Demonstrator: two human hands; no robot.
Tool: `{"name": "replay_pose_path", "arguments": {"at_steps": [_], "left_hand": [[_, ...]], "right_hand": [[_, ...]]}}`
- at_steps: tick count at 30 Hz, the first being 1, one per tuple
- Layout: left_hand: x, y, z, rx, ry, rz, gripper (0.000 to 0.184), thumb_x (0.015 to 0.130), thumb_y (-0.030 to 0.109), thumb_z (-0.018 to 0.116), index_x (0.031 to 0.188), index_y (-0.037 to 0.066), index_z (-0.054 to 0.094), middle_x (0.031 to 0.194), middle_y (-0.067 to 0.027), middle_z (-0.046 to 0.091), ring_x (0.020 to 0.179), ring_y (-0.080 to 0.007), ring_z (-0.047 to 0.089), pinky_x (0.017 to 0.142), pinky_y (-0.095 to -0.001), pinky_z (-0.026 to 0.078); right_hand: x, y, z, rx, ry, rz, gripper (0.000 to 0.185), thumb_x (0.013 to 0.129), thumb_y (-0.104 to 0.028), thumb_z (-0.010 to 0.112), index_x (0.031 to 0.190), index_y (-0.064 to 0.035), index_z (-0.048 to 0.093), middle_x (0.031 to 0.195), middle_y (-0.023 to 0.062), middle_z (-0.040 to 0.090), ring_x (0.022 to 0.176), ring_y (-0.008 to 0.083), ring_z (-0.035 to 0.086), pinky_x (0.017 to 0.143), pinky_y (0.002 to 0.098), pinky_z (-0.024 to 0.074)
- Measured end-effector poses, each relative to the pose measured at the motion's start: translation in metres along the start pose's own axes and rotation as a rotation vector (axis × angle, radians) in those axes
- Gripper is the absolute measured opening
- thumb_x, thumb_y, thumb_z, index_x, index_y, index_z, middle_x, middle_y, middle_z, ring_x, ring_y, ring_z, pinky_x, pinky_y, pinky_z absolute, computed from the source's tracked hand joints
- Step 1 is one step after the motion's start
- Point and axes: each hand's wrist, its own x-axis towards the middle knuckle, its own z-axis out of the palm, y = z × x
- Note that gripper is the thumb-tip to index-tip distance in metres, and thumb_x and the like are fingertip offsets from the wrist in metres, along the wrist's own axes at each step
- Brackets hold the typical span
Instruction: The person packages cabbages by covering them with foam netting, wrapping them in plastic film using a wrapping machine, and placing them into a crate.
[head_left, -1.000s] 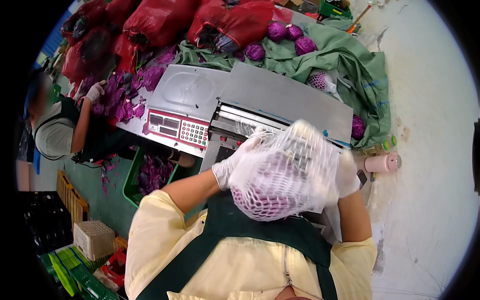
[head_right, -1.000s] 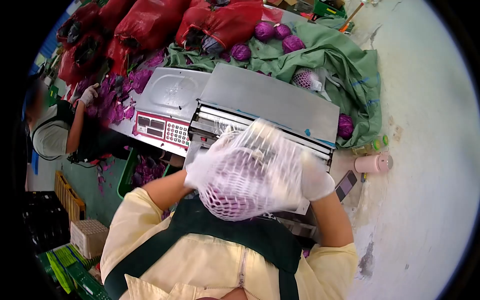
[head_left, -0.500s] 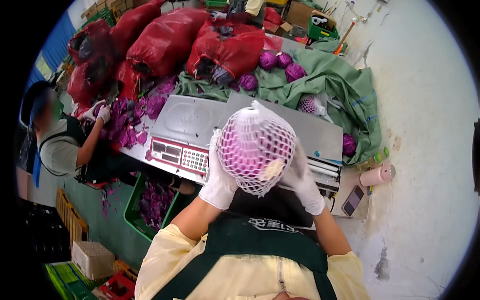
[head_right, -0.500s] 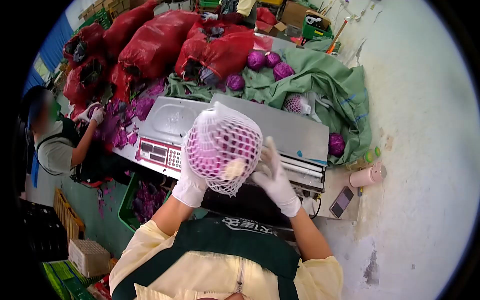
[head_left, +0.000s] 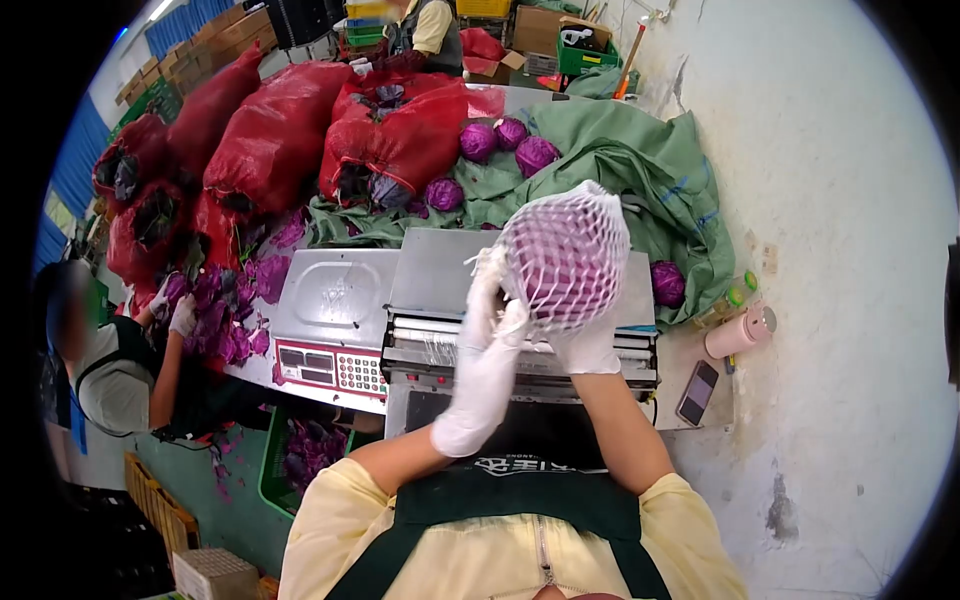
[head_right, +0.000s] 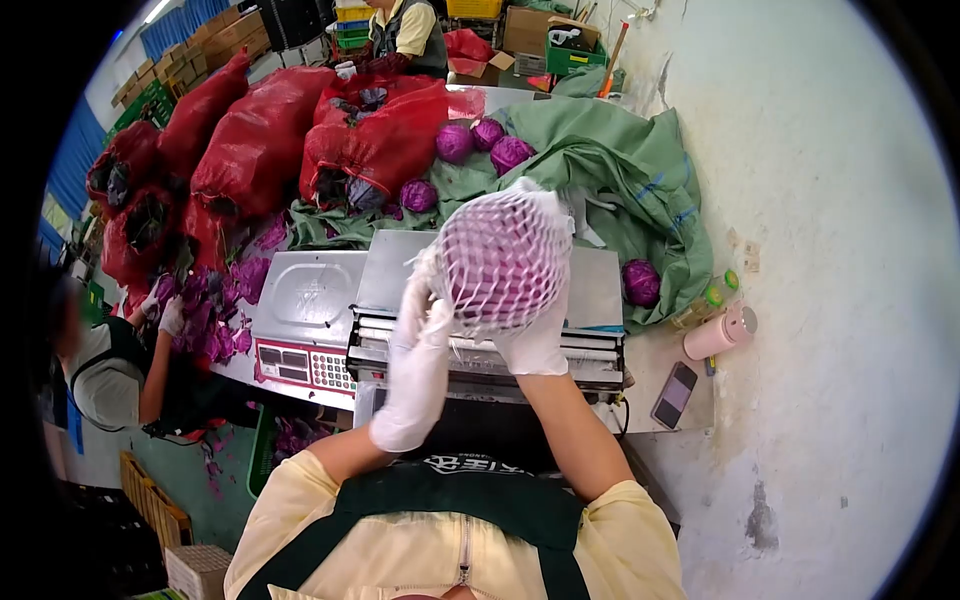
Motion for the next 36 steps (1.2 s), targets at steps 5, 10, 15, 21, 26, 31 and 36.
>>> {"name": "replay_pose_path", "arguments": {"at_steps": [5, 10, 15, 21, 26, 31, 36], "left_hand": [[-0.008, -0.024, -0.018, 0.640, -0.258, 0.353, 0.056, 0.082, -0.005, 0.056, 0.136, -0.002, 0.043, 0.140, -0.0186, 0.045, 0.134, -0.0319, 0.038, 0.110, -0.0380, 0.030], [0.097, 0.028, -0.030, 0.419, -0.186, 0.199, 0.054, 0.102, 0.031, 0.039, 0.149, 0.008, 0.024, 0.151, -0.0122, 0.030, 0.140, -0.0239, 0.027, 0.114, -0.0385, 0.023], [0.124, -0.072, -0.045, 0.437, -0.202, -0.008, 0.051, 0.098, 0.036, 0.051, 0.138, 0.006, 0.045, 0.137, -0.0122, 0.048, 0.127, -0.0192, 0.043, 0.107, -0.0316, 0.032], [0.092, -0.103, -0.064, 0.166, 0.109, -0.520, 0.056, 0.097, 0.038, 0.053, 0.138, 0.001, 0.042, 0.132, -0.0122, 0.051, 0.120, -0.0171, 0.047, 0.104, -0.0292, 0.035], [0.099, -0.091, -0.072, 0.410, -0.056, -0.089, 0.048, 0.096, 0.030, 0.057, 0.134, 0.003, 0.049, 0.135, -0.0123, 0.051, 0.122, -0.0189, 0.049, 0.105, -0.0292, 0.036], [0.086, -0.123, -0.062, 0.419, 0.168, 0.032, 0.035, 0.091, 0.022, 0.062, 0.120, 0.002, 0.062, 0.126, -0.0129, 0.057, 0.120, -0.0230, 0.051, 0.102, -0.0308, 0.039], [0.073, -0.092, -0.065, 0.646, 0.043, 0.166, 0.046, 0.089, 0.020, 0.064, 0.132, 0.007, 0.052, 0.128, -0.0133, 0.055, 0.122, -0.0250, 0.050, 0.105, -0.0334, 0.037]], "right_hand": [[0.037, -0.004, -0.017, 1.126, 0.183, 0.364, 0.055, 0.096, -0.052, 0.036, 0.131, -0.0122, 0.050, 0.130, 0.0097, 0.054, 0.119, 0.0297, 0.052, 0.101, 0.0481, 0.0438], [0.047, -0.017, -0.047, 1.331, 0.011, 0.570, 0.045, 0.098, -0.042, 0.038, 0.127, -0.0102, 0.053, 0.126, 0.0080, 0.057, 0.115, 0.0254, 0.054, 0.101, 0.0441, 0.0442], [0.047, -0.013, -0.035, 0.516, -0.059, 0.553, 0.051, 0.103, -0.041, 0.031, 0.136, -0.0059, 0.045, 0.132, 0.0060, 0.054, 0.120, 0.0179, 0.050, 0.105, 0.0329, 0.0372], [0.042, 0.046, -0.049, -0.089, -0.185, 0.358, 0.057, 0.099, -0.043, 0.046, 0.139, -0.0024, 0.041, 0.140, 0.0091, 0.045, 0.131, 0.0185, 0.039, 0.109, 0.0302, 0.0288], [0.037, 0.062, -0.043, -0.183, -0.072, 0.331, 0.057, 0.100, -0.044, 0.043, 0.138, -0.0007, 0.043, 0.141, 0.0099, 0.045, 0.131, 0.0192, 0.039, 0.110, 0.0299, 0.0274], [0.039, 0.083, -0.020, 0.510, -0.071, 0.528, 0.050, 0.102, -0.038, 0.036, 0.134, 0.0004, 0.047, 0.131, 0.0099, 0.053, 0.119, 0.0162, 0.050, 0.105, 0.0303, 0.0365], [0.045, 0.094, -0.049, 0.206, -0.129, 0.385, 0.043, 0.101, -0.033, 0.043, 0.124, 0.0007, 0.055, 0.124, 0.0108, 0.060, 0.113, 0.0174, 0.056, 0.100, 0.0317, 0.0421]]}}
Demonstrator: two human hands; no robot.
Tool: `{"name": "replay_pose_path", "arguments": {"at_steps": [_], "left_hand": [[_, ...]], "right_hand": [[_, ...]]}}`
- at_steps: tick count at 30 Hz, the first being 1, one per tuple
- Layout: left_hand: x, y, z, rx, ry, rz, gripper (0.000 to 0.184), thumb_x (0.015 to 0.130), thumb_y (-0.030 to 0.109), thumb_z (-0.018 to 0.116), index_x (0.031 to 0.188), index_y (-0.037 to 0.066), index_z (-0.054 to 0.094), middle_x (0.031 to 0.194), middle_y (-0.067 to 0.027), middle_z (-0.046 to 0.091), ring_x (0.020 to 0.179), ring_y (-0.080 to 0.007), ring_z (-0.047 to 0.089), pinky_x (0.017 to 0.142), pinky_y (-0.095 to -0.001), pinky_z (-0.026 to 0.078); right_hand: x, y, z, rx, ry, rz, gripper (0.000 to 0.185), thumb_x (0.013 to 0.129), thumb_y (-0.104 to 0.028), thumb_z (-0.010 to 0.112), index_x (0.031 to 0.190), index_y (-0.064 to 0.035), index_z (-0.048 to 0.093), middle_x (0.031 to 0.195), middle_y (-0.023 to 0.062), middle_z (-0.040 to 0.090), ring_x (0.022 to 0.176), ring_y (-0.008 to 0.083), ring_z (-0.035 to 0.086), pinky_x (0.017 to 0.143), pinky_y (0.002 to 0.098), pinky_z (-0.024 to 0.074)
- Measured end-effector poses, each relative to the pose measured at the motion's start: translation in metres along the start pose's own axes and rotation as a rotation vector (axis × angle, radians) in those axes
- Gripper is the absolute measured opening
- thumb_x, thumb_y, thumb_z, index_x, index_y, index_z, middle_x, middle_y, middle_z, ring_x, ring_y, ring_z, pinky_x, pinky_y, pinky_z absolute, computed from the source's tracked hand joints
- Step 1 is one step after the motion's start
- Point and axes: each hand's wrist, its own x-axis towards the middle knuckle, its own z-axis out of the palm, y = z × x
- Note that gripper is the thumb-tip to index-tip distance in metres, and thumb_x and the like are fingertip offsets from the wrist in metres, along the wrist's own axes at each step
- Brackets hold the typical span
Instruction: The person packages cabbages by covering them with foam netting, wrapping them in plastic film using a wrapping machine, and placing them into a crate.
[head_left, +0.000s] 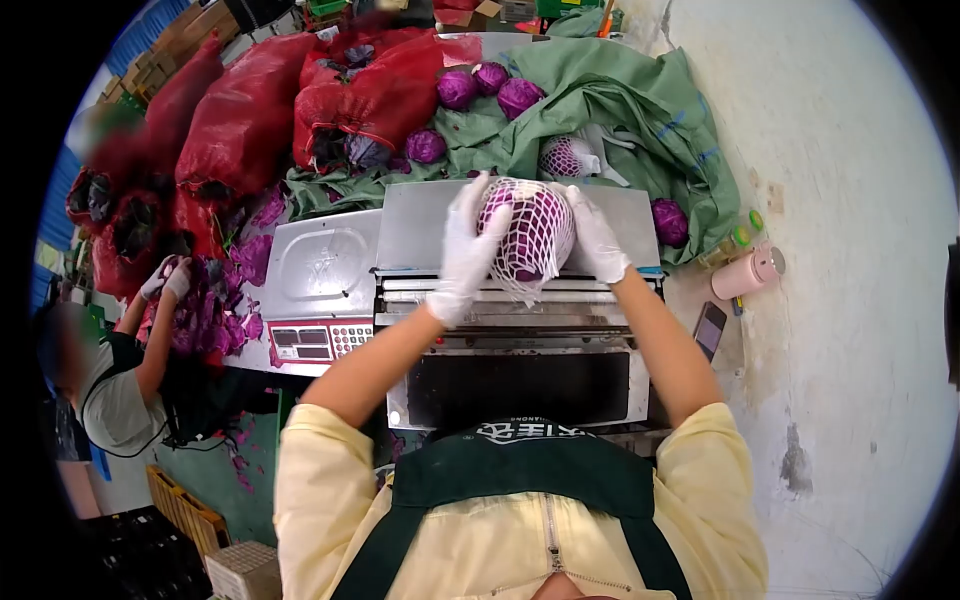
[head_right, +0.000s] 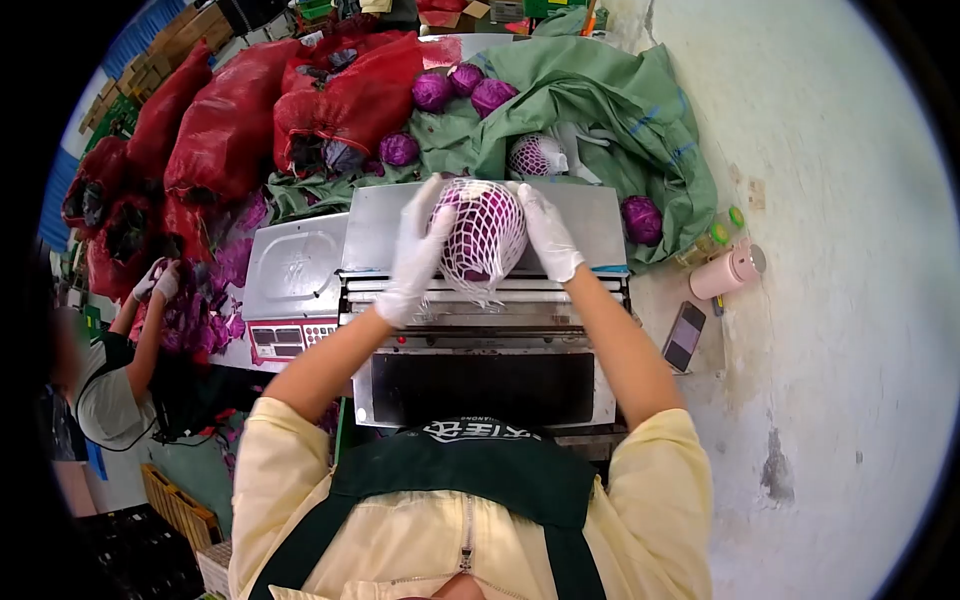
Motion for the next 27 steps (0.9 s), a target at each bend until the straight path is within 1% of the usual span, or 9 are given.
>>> {"name": "replay_pose_path", "arguments": {"at_steps": [4, 6, 9, 12, 14, 18, 20, 24, 27], "left_hand": [[0.000, 0.017, -0.113, 0.674, -0.543, 0.351, 0.060, 0.083, 0.027, 0.069, 0.138, 0.020, 0.046, 0.132, -0.0098, 0.051, 0.110, -0.0320, 0.057, 0.092, -0.0389, 0.048], [0.003, 0.021, -0.157, 1.164, -0.829, 0.442, 0.066, 0.078, 0.031, 0.071, 0.138, 0.027, 0.044, 0.127, -0.0077, 0.052, 0.095, -0.0290, 0.062, 0.079, -0.0397, 0.053], [-0.003, 0.005, -0.178, 1.333, -1.002, 0.589, 0.066, 0.077, 0.031, 0.071, 0.137, 0.028, 0.043, 0.125, -0.0064, 0.053, 0.086, -0.0231, 0.063, 0.071, -0.0375, 0.053], [0.005, 0.011, -0.149, 1.291, -1.113, 0.707, 0.063, 0.078, 0.031, 0.070, 0.136, 0.028, 0.044, 0.125, -0.0062, 0.053, 0.083, -0.0219, 0.064, 0.068, -0.0366, 0.054], [0.002, 0.001, -0.127, 1.142, -1.092, 0.788, 0.055, 0.079, 0.028, 0.068, 0.130, 0.025, 0.050, 0.125, -0.0059, 0.053, 0.082, -0.0222, 0.065, 0.067, -0.0354, 0.053], [-0.017, -0.025, -0.116, 0.819, -0.832, 0.796, 0.031, 0.086, 0.016, 0.061, 0.117, 0.019, 0.063, 0.110, -0.0063, 0.062, 0.074, -0.0208, 0.065, 0.065, -0.0345, 0.053], [-0.037, 0.008, -0.127, 0.448, -0.834, -0.285, 0.021, 0.091, 0.013, 0.058, 0.112, 0.011, 0.062, 0.098, -0.0095, 0.068, 0.071, -0.0174, 0.065, 0.064, -0.0309, 0.053], [-0.046, 0.067, -0.157, -0.117, -0.541, -0.177, 0.017, 0.098, 0.012, 0.049, 0.106, 0.000, 0.057, 0.099, -0.0143, 0.069, 0.080, -0.0171, 0.068, 0.073, -0.0323, 0.056], [-0.001, 0.089, -0.145, -0.107, -0.338, 0.155, 0.029, 0.096, 0.024, 0.054, 0.112, -0.001, 0.051, 0.114, -0.0187, 0.064, 0.095, -0.0272, 0.064, 0.088, -0.0355, 0.050]], "right_hand": [[-0.056, -0.069, -0.056, -1.238, -0.099, -0.443, 0.044, 0.084, -0.022, 0.065, 0.125, -0.0100, 0.056, 0.111, 0.0131, 0.061, 0.103, 0.0301, 0.057, 0.091, 0.0375, 0.0449], [-0.079, -0.086, -0.092, -1.522, -0.390, -0.525, 0.053, 0.078, -0.024, 0.070, 0.128, -0.0122, 0.054, 0.108, 0.0112, 0.060, 0.096, 0.0313, 0.057, 0.085, 0.0394, 0.0460], [-0.103, -0.092, -0.104, -1.872, -0.691, -0.521, 0.055, 0.072, -0.029, 0.075, 0.122, -0.0194, 0.058, 0.096, 0.0083, 0.058, 0.094, 0.0243, 0.058, 0.077, 0.0373, 0.0470], [-0.100, -0.078, -0.096, -1.922, -0.847, -0.568, 0.046, 0.073, -0.026, 0.071, 0.118, -0.0231, 0.060, 0.093, 0.0049, 0.057, 0.089, 0.0220, 0.059, 0.073, 0.0354, 0.0473], [-0.093, -0.058, -0.083, -1.792, -0.817, -0.679, 0.017, 0.079, -0.017, 0.058, 0.096, -0.0180, 0.061, 0.090, 0.0047, 0.057, 0.078, 0.0240, 0.061, 0.067, 0.0355, 0.0502], [-0.104, -0.035, -0.065, -1.339, -0.475, -0.435, 0.004, 0.087, -0.009, 0.055, 0.090, -0.0068, 0.055, 0.090, 0.0084, 0.059, 0.071, 0.0230, 0.064, 0.059, 0.0370, 0.0509], [-0.125, -0.074, -0.055, -0.960, -0.424, 0.096, 0.004, 0.091, -0.008, 0.053, 0.090, -0.0043, 0.054, 0.084, 0.0108, 0.059, 0.060, 0.0206, 0.063, 0.058, 0.0334, 0.0508], [-0.140, -0.157, -0.034, -0.743, -0.366, 0.012, 0.002, 0.091, -0.003, 0.051, 0.092, -0.0015, 0.052, 0.081, 0.0084, 0.060, 0.062, 0.0137, 0.064, 0.058, 0.0270, 0.0508], [-0.099, -0.194, -0.019, -0.449, -0.024, -0.166, 0.001, 0.093, -0.001, 0.052, 0.093, -0.0010, 0.052, 0.086, 0.0090, 0.063, 0.072, 0.0134, 0.066, 0.063, 0.0252, 0.0522]]}}
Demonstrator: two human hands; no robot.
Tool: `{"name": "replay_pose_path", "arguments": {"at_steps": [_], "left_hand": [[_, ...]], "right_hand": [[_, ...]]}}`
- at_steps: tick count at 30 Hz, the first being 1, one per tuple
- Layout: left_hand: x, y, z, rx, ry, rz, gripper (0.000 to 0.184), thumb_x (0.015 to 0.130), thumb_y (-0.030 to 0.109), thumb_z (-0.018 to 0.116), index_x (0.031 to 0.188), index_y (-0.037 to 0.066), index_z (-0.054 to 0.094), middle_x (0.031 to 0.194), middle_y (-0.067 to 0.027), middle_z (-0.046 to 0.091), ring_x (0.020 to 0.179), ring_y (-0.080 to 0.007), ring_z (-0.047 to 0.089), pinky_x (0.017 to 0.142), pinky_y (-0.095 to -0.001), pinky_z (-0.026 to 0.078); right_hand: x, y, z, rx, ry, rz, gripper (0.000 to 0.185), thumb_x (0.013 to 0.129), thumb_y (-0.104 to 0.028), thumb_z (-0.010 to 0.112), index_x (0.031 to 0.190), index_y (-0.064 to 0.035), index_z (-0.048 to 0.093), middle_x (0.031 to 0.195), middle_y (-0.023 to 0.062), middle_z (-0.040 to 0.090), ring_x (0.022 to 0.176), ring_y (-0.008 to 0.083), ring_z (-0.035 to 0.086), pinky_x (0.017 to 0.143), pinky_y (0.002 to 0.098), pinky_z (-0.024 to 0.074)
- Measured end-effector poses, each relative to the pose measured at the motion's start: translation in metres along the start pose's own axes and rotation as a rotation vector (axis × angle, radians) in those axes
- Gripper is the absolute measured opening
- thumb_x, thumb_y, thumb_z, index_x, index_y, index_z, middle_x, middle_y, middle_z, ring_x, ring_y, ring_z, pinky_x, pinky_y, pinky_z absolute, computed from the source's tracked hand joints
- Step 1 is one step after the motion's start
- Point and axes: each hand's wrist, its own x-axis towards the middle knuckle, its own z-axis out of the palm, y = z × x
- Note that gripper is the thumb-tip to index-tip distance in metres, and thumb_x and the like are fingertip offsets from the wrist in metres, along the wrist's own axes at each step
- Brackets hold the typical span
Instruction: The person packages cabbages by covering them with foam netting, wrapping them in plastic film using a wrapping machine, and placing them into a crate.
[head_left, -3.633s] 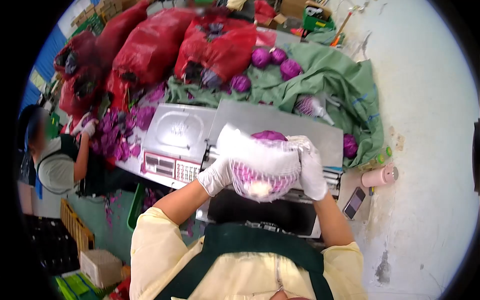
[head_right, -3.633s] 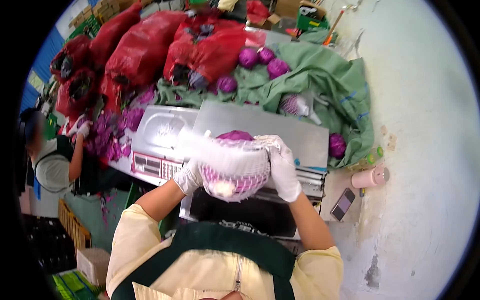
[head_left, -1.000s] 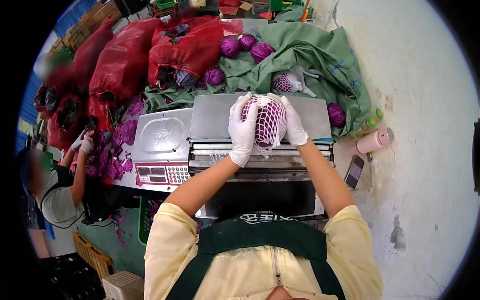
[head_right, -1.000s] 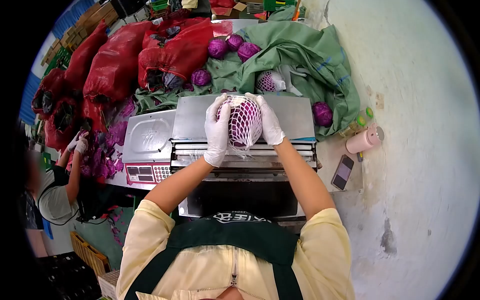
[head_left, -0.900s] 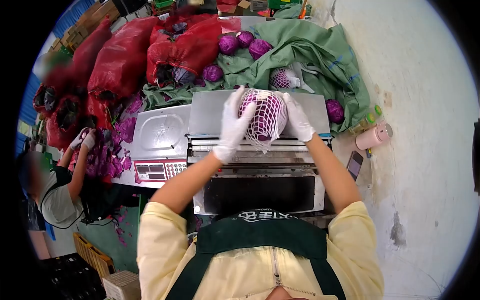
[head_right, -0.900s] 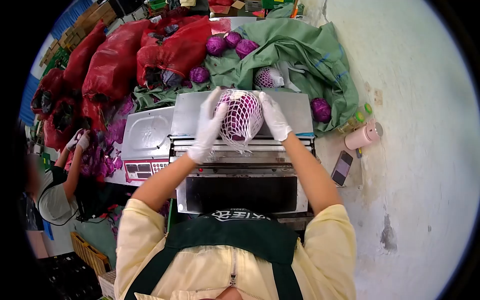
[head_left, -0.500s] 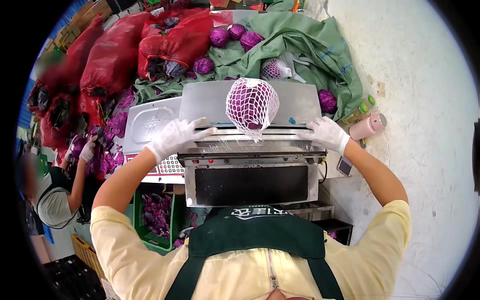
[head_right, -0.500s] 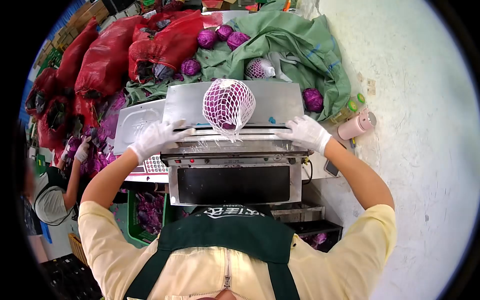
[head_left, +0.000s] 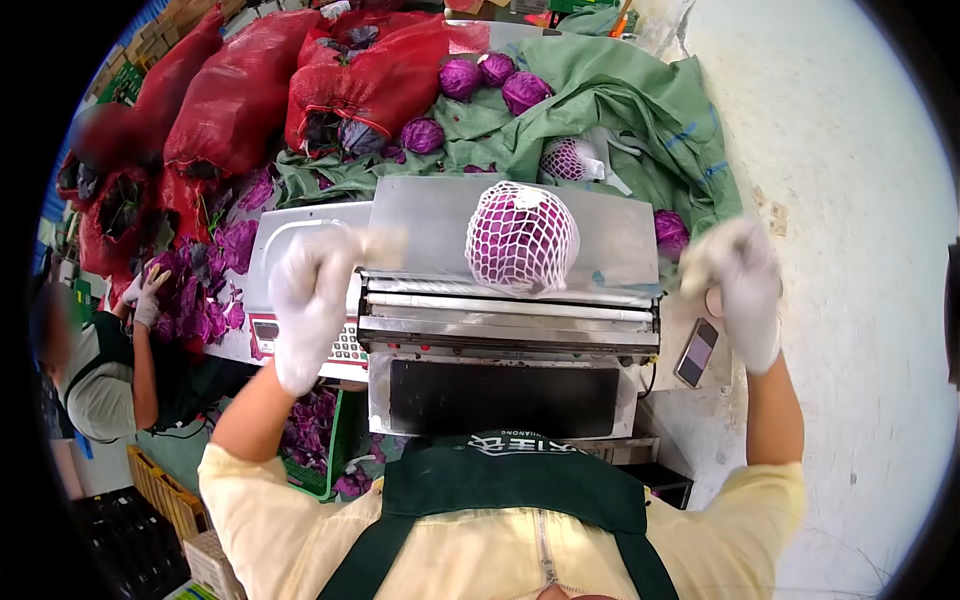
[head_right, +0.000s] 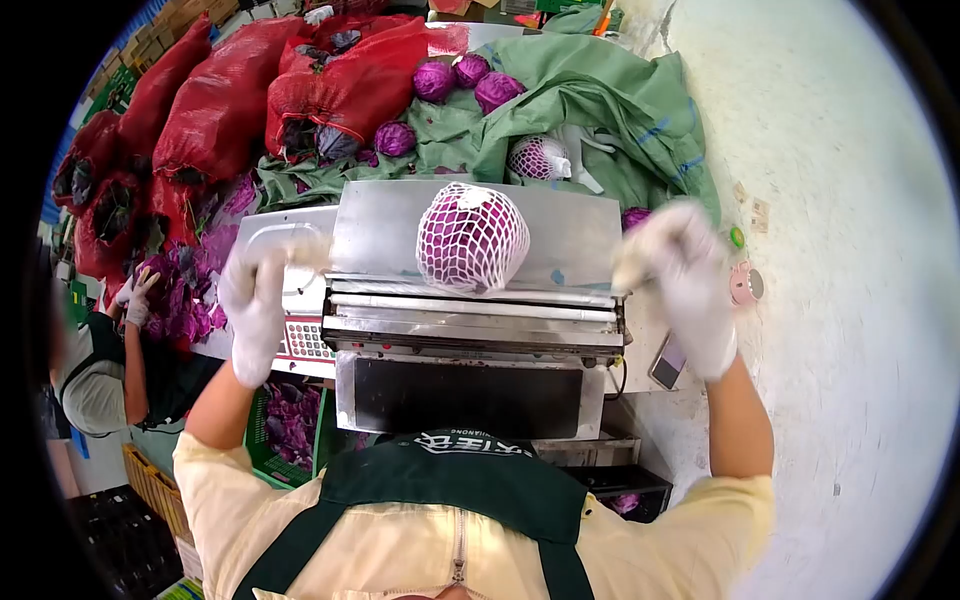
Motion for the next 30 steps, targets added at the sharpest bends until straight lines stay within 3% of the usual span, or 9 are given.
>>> {"name": "replay_pose_path", "arguments": {"at_steps": [2, 5, 7, 10, 11, 13, 15, 21, 30], "left_hand": [[0.047, -0.013, 0.007, 0.073, -0.100, 0.079, 0.060, 0.084, 0.030, 0.071, 0.128, -0.002, 0.044, 0.133, -0.0247, 0.048, 0.122, -0.0330, 0.048, 0.104, -0.0397, 0.040], [0.076, -0.078, 0.024, 0.623, -0.477, 0.257, 0.113, 0.057, 0.035, 0.089, 0.146, 0.002, 0.027, 0.148, -0.0267, 0.029, 0.140, -0.0373, 0.026, 0.115, -0.0392, 0.024], [0.076, -0.102, 0.045, 0.603, -0.679, 0.079, 0.115, 0.056, 0.034, 0.089, 0.147, 0.005, 0.025, 0.147, -0.0224, 0.032, 0.138, -0.0356, 0.031, 0.114, -0.0374, 0.027], [0.082, -0.132, 0.060, 0.174, -0.417, -0.206, 0.114, 0.057, 0.035, 0.088, 0.147, 0.008, 0.025, 0.145, -0.0162, 0.038, 0.136, -0.0255, 0.037, 0.112, -0.0345, 0.030], [0.086, -0.130, 0.063, 0.080, -0.339, -0.375, 0.096, 0.069, 0.034, 0.082, 0.144, 0.005, 0.030, 0.139, -0.0143, 0.045, 0.130, -0.0225, 0.043, 0.109, -0.0343, 0.035], [0.088, -0.135, 0.077, -0.516, -0.191, -0.583, 0.074, 0.084, 0.034, 0.071, 0.139, 0.000, 0.035, 0.132, -0.0133, 0.050, 0.122, -0.0195, 0.048, 0.104, -0.0334, 0.039], [0.080, -0.094, 0.075, -0.287, -0.353, -0.713, 0.063, 0.092, 0.034, 0.063, 0.136, -0.002, 0.037, 0.127, -0.0133, 0.052, 0.116, -0.0164, 0.049, 0.101, -0.0307, 0.041], [-0.020, -0.031, 0.094, -0.757, -0.772, -1.528, 0.085, 0.088, 0.074, 0.030, 0.149, 0.015, 0.025, 0.148, -0.0154, 0.036, 0.131, -0.0358, 0.041, 0.106, -0.0579, 0.033], [-0.108, -0.049, 0.115, -0.636, -0.701, -1.628, 0.094, 0.081, 0.085, 0.018, 0.143, 0.017, 0.039, 0.135, -0.0127, 0.051, 0.119, -0.0276, 0.052, 0.095, -0.0416, 0.045]], "right_hand": [[0.049, 0.014, 0.013, -0.082, 0.222, -0.182, 0.005, 0.093, 0.002, 0.050, 0.097, 0.0001, 0.054, 0.089, 0.0099, 0.065, 0.077, 0.0142, 0.066, 0.070, 0.0244, 0.0526], [0.105, 0.102, 0.011, -0.643, -0.069, -0.617, 0.046, 0.084, 0.013, 0.049, 0.126, -0.0043, 0.053, 0.124, 0.0177, 0.057, 0.115, 0.0262, 0.057, 0.097, 0.0314, 0.0468], [0.103, 0.161, 0.041, -0.524, -0.357, -0.475, 0.061, 0.085, 0.010, 0.053, 0.139, -0.0086, 0.031, 0.138, 0.0145, 0.041, 0.126, 0.0232, 0.045, 0.107, 0.0318, 0.0346], [0.088, 0.157, 0.080, 0.083, -0.463, -0.073, 0.093, 0.083, 0.003, 0.063, 0.152, -0.0115, 0.002, 0.153, 0.0104, 0.024, 0.137, 0.0191, 0.030, 0.117, 0.0333, 0.0206], [0.085, 0.132, 0.083, 0.407, -0.431, 0.133, 0.103, 0.079, 0.000, 0.069, 0.151, -0.0101, -0.004, 0.153, 0.0094, 0.022, 0.138, 0.0182, 0.028, 0.117, 0.0343, 0.0187], [0.084, 0.143, 0.066, 0.268, -0.495, 0.072, 0.108, 0.077, -0.004, 0.073, 0.151, -0.0095, -0.005, 0.153, 0.0096, 0.022, 0.138, 0.0194, 0.028, 0.117, 0.0354, 0.0189], [0.065, 0.111, 0.060, 0.064, -0.576, -0.013, 0.115, 0.068, -0.011, 0.082, 0.150, -0.0089, 0.001, 0.151, 0.0107, 0.024, 0.137, 0.0217, 0.030, 0.116, 0.0356, 0.0216], [-0.095, 0.114, 0.050, 0.871, -0.651, 1.170, 0.060, 0.086, -0.014, 0.061, 0.141, -0.0097, 0.036, 0.126, 0.0090, 0.057, 0.110, 0.0206, 0.057, 0.093, 0.0410, 0.0490], [-0.171, 0.141, 0.077, 1.207, -0.380, 1.406, 0.048, 0.085, -0.012, 0.056, 0.132, -0.0118, 0.045, 0.121, 0.0054, 0.056, 0.107, 0.0206, 0.056, 0.095, 0.0420, 0.0448]]}}
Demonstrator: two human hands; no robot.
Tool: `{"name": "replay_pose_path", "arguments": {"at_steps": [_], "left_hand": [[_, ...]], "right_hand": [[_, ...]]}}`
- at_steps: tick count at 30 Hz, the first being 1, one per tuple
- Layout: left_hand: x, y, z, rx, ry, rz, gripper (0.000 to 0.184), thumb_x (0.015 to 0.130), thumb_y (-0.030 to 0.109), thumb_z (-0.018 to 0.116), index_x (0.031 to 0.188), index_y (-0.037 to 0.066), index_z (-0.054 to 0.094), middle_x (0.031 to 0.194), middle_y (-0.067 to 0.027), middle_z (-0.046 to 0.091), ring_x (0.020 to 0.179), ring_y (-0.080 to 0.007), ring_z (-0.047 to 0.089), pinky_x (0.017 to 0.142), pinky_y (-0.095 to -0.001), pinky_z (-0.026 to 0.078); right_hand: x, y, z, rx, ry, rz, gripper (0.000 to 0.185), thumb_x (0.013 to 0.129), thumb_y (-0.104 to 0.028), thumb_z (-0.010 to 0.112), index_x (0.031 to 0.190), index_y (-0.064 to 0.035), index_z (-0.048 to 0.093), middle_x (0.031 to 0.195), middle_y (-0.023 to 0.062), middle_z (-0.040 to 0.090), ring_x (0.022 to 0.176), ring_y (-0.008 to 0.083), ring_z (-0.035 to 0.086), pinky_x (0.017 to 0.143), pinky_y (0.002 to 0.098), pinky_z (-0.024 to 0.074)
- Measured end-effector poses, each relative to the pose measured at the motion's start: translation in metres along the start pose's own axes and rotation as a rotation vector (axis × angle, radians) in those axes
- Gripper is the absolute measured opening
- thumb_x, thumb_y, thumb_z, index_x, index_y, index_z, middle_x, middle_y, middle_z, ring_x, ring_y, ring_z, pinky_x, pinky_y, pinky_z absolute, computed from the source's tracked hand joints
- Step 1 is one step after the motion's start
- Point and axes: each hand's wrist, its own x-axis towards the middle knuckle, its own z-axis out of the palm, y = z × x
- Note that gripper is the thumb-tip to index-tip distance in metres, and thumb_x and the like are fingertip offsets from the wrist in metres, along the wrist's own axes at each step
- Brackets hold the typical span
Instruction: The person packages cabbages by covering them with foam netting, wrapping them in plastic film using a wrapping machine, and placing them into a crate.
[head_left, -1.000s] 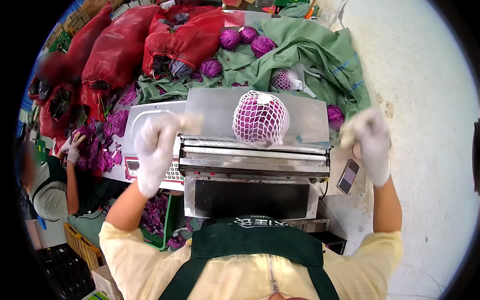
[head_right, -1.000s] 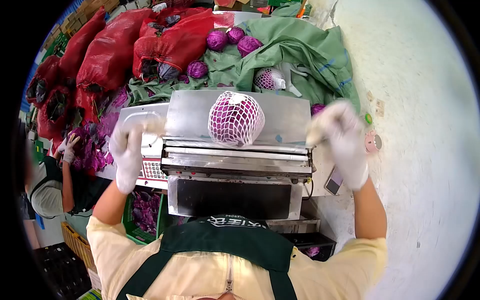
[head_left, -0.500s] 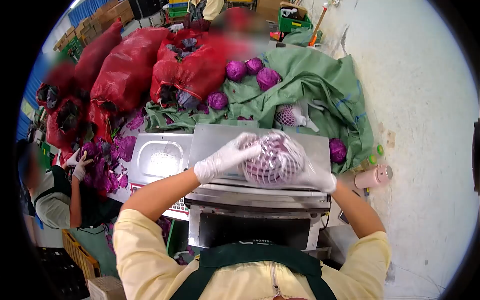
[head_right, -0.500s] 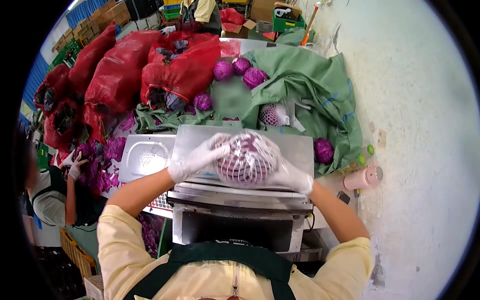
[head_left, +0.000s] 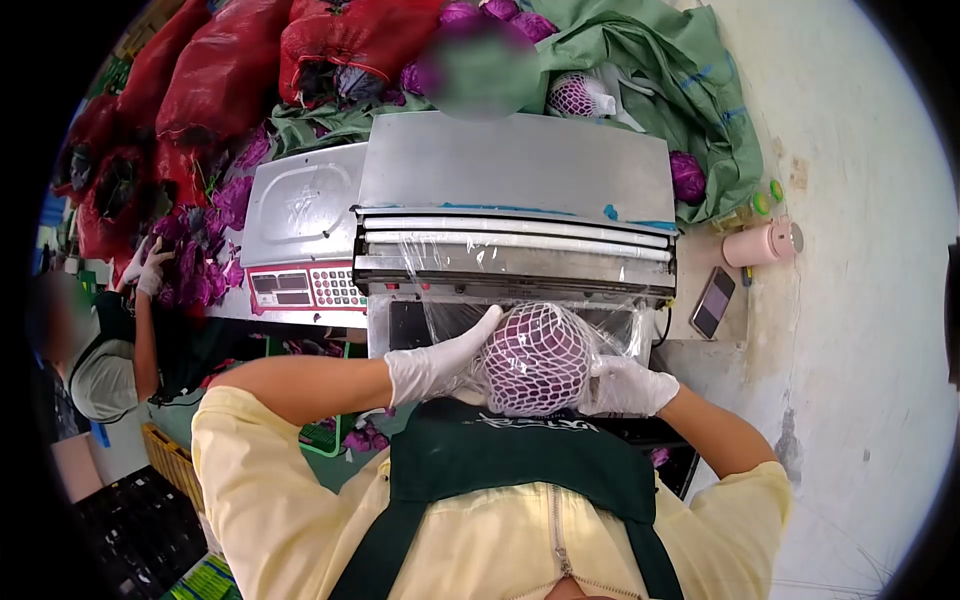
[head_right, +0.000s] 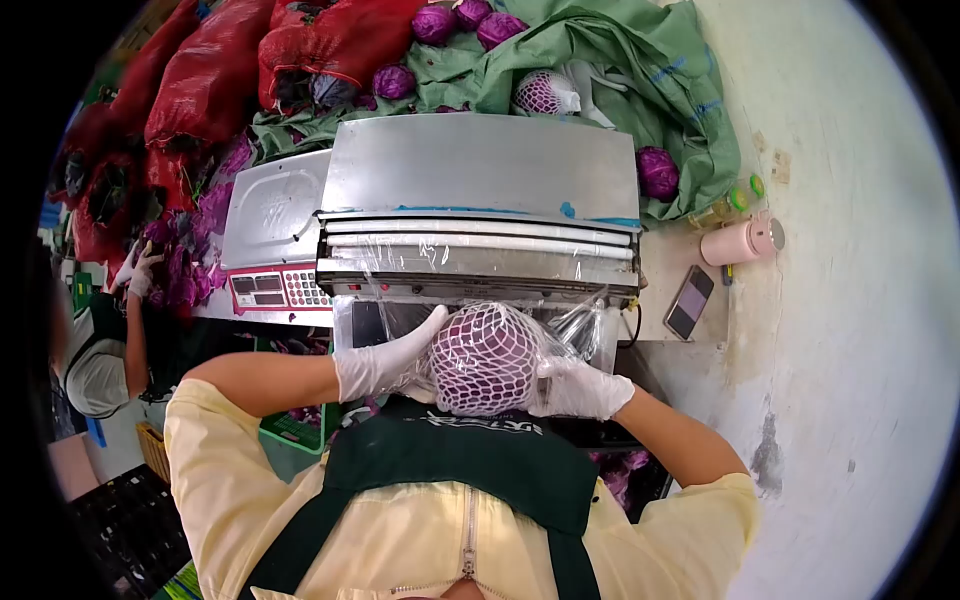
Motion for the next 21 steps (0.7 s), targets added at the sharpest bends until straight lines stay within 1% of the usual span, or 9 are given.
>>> {"name": "replay_pose_path", "arguments": {"at_steps": [2, 5, 8, 9, 13, 15, 16, 19, 21], "left_hand": [[-0.016, -0.012, 0.005, -0.067, -0.024, 0.107, 0.071, 0.095, 0.063, 0.032, 0.144, 0.012, 0.035, 0.133, -0.0127, 0.053, 0.119, -0.0203, 0.052, 0.096, -0.0317, 0.045], [-0.041, -0.074, 0.014, 0.400, 0.485, 0.630, 0.045, 0.094, 0.023, 0.059, 0.130, -0.002, 0.050, 0.114, -0.0114, 0.064, 0.102, -0.0148, 0.061, 0.088, -0.0267, 0.048], [-0.056, -0.109, 0.012, 0.379, 0.686, 0.507, 0.033, 0.098, 0.025, 0.053, 0.113, -0.004, 0.059, 0.100, -0.0071, 0.067, 0.088, -0.0113, 0.061, 0.078, -0.0251, 0.049], [-0.051, -0.110, 0.021, 0.210, 0.689, 0.728, 0.028, 0.099, 0.025, 0.052, 0.106, -0.001, 0.060, 0.093, -0.0046, 0.065, 0.080, -0.0098, 0.058, 0.073, -0.0240, 0.047], [-0.036, -0.081, 0.044, -0.052, 0.736, 0.896, 0.033, 0.103, 0.030, 0.042, 0.083, 0.007, 0.054, 0.073, 0.0030, 0.048, 0.065, -0.0056, 0.042, 0.059, -0.0208, 0.038], [-0.027, -0.084, 0.039, -0.265, 0.627, 1.101, 0.024, 0.102, 0.026, 0.043, 0.088, 0.008, 0.049, 0.079, 0.0029, 0.045, 0.069, -0.0061, 0.042, 0.059, -0.0221, 0.041], [-0.044, -0.070, 0.056, 0.325, 0.960, 0.987, 0.014, 0.101, 0.018, 0.044, 0.094, 0.007, 0.049, 0.079, 0.0029, 0.043, 0.068, -0.0067, 0.041, 0.067, -0.0249, 0.048], [-0.060, -0.094, 0.047, -0.518, 0.679, 0.661, 0.029, 0.100, 0.023, 0.041, 0.118, 0.003, 0.052, 0.105, -0.0097, 0.062, 0.099, -0.0229, 0.062, 0.082, -0.0390, 0.053], [-0.027, -0.148, -0.001, -0.753, 0.665, 0.442, 0.029, 0.097, 0.025, 0.043, 0.114, 0.006, 0.058, 0.104, -0.0082, 0.064, 0.092, -0.0256, 0.064, 0.078, -0.0418, 0.054]], "right_hand": [[0.002, 0.015, -0.011, -0.038, 0.041, -0.048, 0.052, 0.089, -0.022, 0.052, 0.137, -0.0065, 0.040, 0.131, 0.0091, 0.052, 0.120, 0.0243, 0.050, 0.103, 0.0438, 0.0380], [-0.015, 0.027, -0.004, -0.202, 0.072, -0.132, 0.057, 0.094, -0.038, 0.052, 0.139, -0.0056, 0.038, 0.132, 0.0114, 0.050, 0.120, 0.0256, 0.050, 0.104, 0.0410, 0.0391], [-0.033, 0.053, 0.009, -0.247, 0.252, -0.424, 0.061, 0.094, -0.043, 0.055, 0.137, -0.0037, 0.039, 0.130, 0.0172, 0.050, 0.118, 0.0265, 0.052, 0.103, 0.0384, 0.0408], [-0.036, 0.068, 0.001, -0.358, 0.342, -0.627, 0.058, 0.095, -0.041, 0.055, 0.136, -0.0029, 0.041, 0.130, 0.0178, 0.051, 0.117, 0.0253, 0.053, 0.103, 0.0364, 0.0413], [-0.022, 0.093, -0.011, -0.721, 0.601, -0.866, 0.030, 0.099, -0.029, 0.051, 0.099, -0.0002, 0.061, 0.077, 0.0049, 0.066, 0.070, 0.0100, 0.063, 0.065, 0.0230, 0.0502], [-0.039, 0.082, 0.005, -0.447, 0.656, -0.903, 0.033, 0.100, -0.028, 0.047, 0.087, -0.0019, 0.062, 0.064, 0.0019, 0.060, 0.056, 0.0082, 0.057, 0.052, 0.0214, 0.0461], [-0.048, 0.076, 0.006, -0.389, 0.672, -0.946, 0.035, 0.100, -0.031, 0.047, 0.085, -0.0035, 0.061, 0.059, 0.0006, 0.056, 0.050, 0.0075, 0.051, 0.047, 0.0213, 0.0405], [-0.065, 0.081, -0.024, -0.114, 0.690, -0.794, 0.035, 0.098, -0.033, 0.050, 0.079, -0.0056, 0.059, 0.055, -0.0025, 0.047, 0.043, 0.0066, 0.041, 0.041, 0.0216, 0.0311], [-0.046, 0.105, -0.063, -0.110, 0.819, -0.632, 0.038, 0.095, -0.037, 0.053, 0.075, -0.0056, 0.059, 0.055, -0.0017, 0.047, 0.043, 0.0068, 0.037, 0.040, 0.0231, 0.0286]]}}
